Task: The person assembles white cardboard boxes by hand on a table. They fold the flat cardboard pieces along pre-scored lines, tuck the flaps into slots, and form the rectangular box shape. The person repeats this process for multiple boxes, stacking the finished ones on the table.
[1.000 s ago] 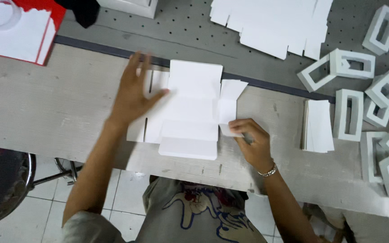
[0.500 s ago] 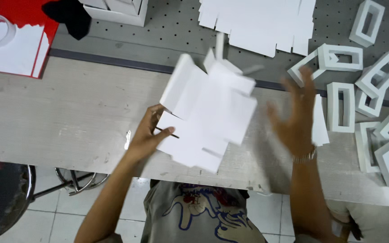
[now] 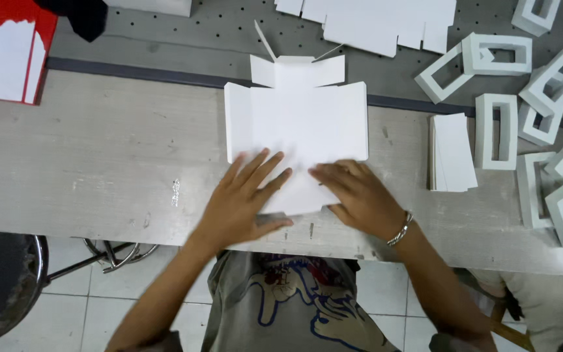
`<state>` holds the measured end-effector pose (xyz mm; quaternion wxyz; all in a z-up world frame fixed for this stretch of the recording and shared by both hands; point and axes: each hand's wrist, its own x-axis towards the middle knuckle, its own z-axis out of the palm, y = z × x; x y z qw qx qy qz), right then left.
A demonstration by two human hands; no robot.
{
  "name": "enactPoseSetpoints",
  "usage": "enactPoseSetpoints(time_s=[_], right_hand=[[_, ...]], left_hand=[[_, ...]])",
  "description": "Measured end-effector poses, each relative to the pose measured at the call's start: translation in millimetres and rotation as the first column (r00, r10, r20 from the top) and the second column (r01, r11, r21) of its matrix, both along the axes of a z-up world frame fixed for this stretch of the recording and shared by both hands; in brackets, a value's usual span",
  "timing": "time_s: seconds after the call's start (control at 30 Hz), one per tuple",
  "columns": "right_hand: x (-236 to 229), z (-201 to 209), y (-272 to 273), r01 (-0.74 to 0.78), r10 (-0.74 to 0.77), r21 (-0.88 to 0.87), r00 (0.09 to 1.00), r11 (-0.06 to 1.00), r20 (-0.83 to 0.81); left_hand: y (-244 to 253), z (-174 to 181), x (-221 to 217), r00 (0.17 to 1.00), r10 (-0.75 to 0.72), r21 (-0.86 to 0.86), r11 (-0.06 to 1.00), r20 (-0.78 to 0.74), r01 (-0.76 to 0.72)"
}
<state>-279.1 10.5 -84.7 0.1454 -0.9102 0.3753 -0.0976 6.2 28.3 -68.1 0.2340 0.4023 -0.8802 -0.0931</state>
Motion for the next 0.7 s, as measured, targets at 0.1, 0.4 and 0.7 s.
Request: enactPoseSetpoints(time_s=[0.1, 0.4, 0.7], right_hand=[[-5.5, 13.7, -19.7, 0.023, -0.024, 0.307, 1.000, 0.952, -0.001], [25.2, 63.6, -95.5, 0.406, -0.400, 0.391, 0.911, 0.826, -0.102], [34.1, -19.3, -51.0, 0.180, -0.177, 0.069, 0.983, 0.981, -0.050]], left_hand=[[-27.0, -1.8, 16.1, 0.991, -0.124, 0.322, 0.937, -0.056, 0.136], [-107.9, 7.1, 15.0, 0.977, 0.110, 0.376, 0.926, -0.185, -0.034], [-57.0, -33.4, -9.6, 0.957, -0.193, 0.256, 0.957, 0.217, 0.135]])
